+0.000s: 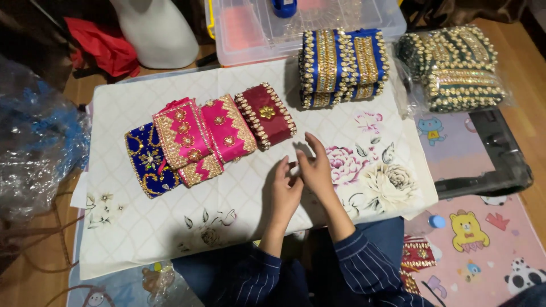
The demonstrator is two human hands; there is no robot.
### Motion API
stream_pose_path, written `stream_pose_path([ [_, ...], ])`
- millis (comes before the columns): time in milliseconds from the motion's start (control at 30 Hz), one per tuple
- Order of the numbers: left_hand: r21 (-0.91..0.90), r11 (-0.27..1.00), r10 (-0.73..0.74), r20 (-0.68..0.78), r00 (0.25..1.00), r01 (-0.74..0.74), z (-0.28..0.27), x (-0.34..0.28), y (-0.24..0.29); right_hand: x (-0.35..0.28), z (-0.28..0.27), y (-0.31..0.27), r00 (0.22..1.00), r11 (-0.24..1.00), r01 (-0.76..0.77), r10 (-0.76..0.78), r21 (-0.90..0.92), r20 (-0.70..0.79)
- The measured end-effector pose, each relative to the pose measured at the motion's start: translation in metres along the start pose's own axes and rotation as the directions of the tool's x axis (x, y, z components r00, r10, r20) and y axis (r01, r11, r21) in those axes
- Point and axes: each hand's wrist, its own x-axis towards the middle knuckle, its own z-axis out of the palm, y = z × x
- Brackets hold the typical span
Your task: Folding and organizing decorative fabric trims and small pouches
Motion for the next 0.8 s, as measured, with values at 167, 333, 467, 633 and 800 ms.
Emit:
stream_pose_path([
  [167, 0.001, 1.0, 0.005, 0.088, 0.996, -0.006, 0.027, -0.021, 0.019, -0.04, -0.032, 0.029, 0.995, 0.987, 0.049, -0.036, 0.152, -0.089],
  [333, 0.005, 1.0, -0.027, 0.201, 0.979, 0.026, 0.052, -0.041, 0.003, -0.083, -0.066, 0.037, 0.984, 0.975, 0.032, 0.007, 0.218, -0.177],
  [467, 0.049, 0.998, -0.046, 0.305, 0.951, 0.033, 0.069, -0.055, -0.008, -0.1, -0.093, 0.041, 0.973, 0.974, 0.052, 0.001, 0.22, -0.233],
  [633, 0.085, 0.996, -0.055, 0.406, 0.912, 0.022, 0.093, -0.076, -0.011, -0.118, -0.121, 0.051, 0.946, 0.979, 0.067, -0.001, 0.195, -0.323],
  [800, 0.162, 0.987, -0.097, 0.525, 0.846, 0.013, 0.115, -0.095, -0.013, -0.141, -0.146, 0.055, 0.905, 0.976, 0.074, 0.02, 0.204, -0.426],
])
